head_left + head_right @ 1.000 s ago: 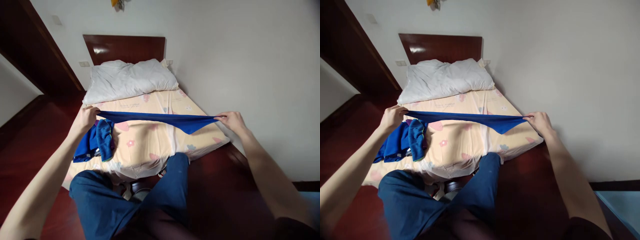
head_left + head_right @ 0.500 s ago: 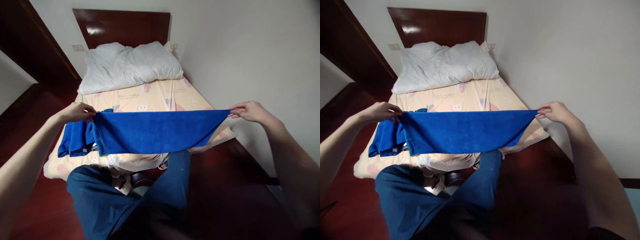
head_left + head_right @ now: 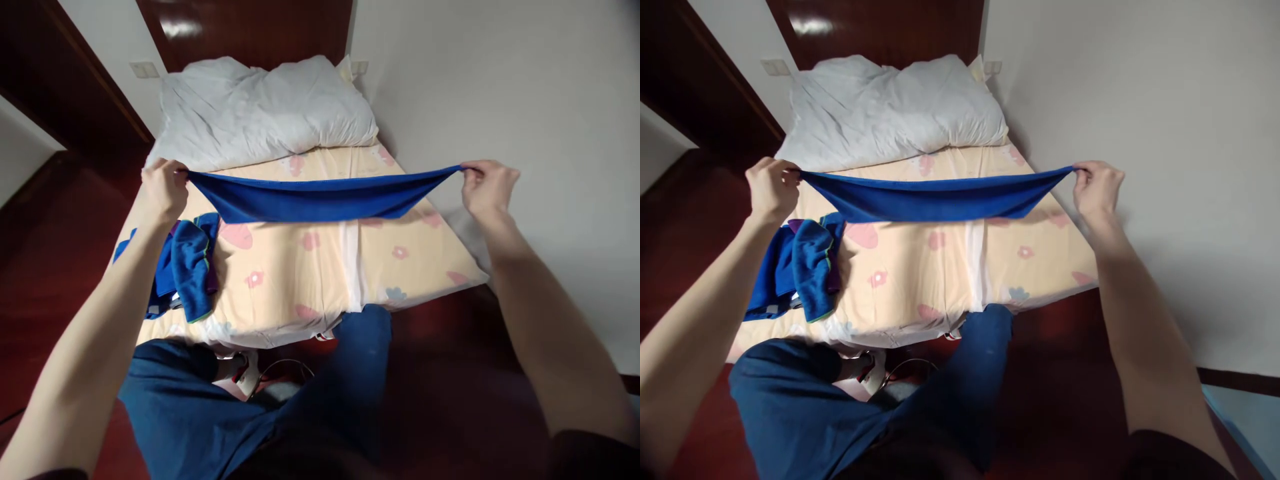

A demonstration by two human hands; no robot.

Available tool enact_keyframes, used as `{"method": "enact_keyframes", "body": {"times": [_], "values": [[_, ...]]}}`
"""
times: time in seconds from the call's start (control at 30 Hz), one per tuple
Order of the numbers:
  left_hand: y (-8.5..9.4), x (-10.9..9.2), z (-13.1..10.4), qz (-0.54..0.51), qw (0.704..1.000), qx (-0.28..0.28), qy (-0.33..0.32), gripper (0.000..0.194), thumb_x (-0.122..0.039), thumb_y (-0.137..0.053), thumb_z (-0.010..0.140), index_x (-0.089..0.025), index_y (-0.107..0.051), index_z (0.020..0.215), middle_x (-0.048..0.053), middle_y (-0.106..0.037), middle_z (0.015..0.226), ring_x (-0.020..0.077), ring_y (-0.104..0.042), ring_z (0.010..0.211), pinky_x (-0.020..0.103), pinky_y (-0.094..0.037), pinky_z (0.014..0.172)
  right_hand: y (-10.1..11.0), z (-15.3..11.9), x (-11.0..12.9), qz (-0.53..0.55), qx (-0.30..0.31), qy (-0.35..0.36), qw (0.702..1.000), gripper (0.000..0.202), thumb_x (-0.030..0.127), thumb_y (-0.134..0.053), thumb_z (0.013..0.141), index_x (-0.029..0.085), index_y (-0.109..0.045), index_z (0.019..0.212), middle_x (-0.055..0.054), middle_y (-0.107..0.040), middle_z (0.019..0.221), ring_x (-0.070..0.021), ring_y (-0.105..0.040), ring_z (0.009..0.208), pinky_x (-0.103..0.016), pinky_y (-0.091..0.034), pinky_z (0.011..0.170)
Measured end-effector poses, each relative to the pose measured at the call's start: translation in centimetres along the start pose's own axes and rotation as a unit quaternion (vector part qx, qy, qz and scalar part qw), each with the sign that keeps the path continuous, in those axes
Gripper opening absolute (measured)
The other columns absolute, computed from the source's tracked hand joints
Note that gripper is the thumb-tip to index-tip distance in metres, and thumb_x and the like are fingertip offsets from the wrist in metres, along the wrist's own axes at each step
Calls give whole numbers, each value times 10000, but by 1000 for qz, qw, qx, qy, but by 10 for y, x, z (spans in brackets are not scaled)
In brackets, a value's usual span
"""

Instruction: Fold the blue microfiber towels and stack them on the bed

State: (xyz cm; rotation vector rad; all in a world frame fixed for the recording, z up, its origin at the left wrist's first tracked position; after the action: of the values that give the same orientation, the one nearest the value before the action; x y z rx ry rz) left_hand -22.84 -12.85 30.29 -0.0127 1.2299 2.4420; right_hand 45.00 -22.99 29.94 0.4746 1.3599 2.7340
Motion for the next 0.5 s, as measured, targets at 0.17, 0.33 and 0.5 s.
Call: {"method": "enact_keyframes", "body": {"times": [0.17,0.33,0.5], "values": [[-1,-11,-51,12,998,-57,8,383,-279,-432,1056,-61,-702,1219,113,-661,1145,167,-627,1024,316,-547,884,-20,-40,-25,32,-74,76,994,350,93,-460,992,127,-718,1226,-153,-727,1292,-167,-671,1238,-284,-528,1054],[-48,-7,-153,0,999,35,20,376,-352,-412,1060,-152,-704,1188,112,-695,1177,239,-663,1088,377,-561,931,-75,-128,-63,70,-6,70,995,312,238,-488,983,176,-747,1146,-136,-741,1276,-227,-697,1209,-399,-523,1132],[-109,-10,-262,-10,978,197,64,337,-334,-418,1013,-167,-707,1057,117,-715,1074,242,-703,924,328,-560,788,-137,-228,-102,85,152,5,985,361,326,-452,977,165,-764,1057,-177,-754,1224,-300,-716,1170,-491,-541,1120]]}}
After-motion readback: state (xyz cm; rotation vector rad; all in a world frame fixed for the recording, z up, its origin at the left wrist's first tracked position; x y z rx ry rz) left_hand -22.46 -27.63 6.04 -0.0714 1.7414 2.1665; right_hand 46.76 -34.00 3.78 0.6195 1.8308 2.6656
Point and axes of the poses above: each hand's wrist, its own z-axis towards the middle knuckle, its own y-axis out of the back of the hand, x = y × z, the point moved 3 cm from there along z, towards the middle knuckle
